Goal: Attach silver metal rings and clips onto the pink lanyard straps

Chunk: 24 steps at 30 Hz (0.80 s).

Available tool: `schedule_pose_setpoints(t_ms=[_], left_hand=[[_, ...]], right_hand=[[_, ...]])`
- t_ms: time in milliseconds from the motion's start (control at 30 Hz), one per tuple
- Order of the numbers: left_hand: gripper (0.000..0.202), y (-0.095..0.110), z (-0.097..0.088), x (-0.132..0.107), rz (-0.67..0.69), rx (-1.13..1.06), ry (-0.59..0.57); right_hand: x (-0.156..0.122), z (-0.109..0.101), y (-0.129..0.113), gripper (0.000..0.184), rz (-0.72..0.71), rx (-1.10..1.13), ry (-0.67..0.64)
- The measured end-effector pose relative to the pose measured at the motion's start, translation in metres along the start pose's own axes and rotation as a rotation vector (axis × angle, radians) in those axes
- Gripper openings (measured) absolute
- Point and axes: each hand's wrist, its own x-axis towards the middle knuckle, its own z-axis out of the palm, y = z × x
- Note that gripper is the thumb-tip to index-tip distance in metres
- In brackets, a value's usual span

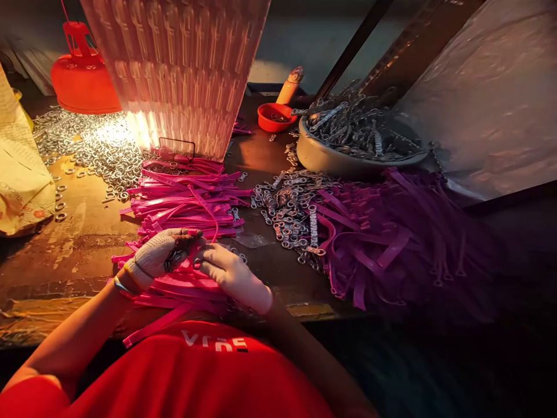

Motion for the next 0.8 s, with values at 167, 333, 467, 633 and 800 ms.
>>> schedule_pose_setpoints(t_ms=[167, 333, 467, 633, 800], left_hand=[[0.040, -0.013, 0.003, -0.020, 0.013, 0.034, -0.022], [0.044, -0.024, 0.013, -0.035, 0.082, 0.207, 0.029], [0.045, -0.025, 0.016, -0.041, 0.071, 0.370, 0.025], [0.042, -0.029, 0.013, -0.039, 0.068, 0.483, -0.014], [0.033, -0.031, 0.012, -0.029, 0.316, 0.787, -0.092]], right_hand=[[-0.017, -0.008, -0.009, 0.024, 0.006, -0.149, 0.203], [-0.014, 0.000, -0.009, 0.024, -0.011, -0.422, 0.122], [-0.011, 0.009, -0.015, 0.025, 0.056, -0.806, 0.007], [-0.007, 0.011, -0.024, 0.024, 0.009, -1.144, -0.146], [-0.002, 0.008, -0.022, 0.024, 0.055, -1.106, -0.138]])
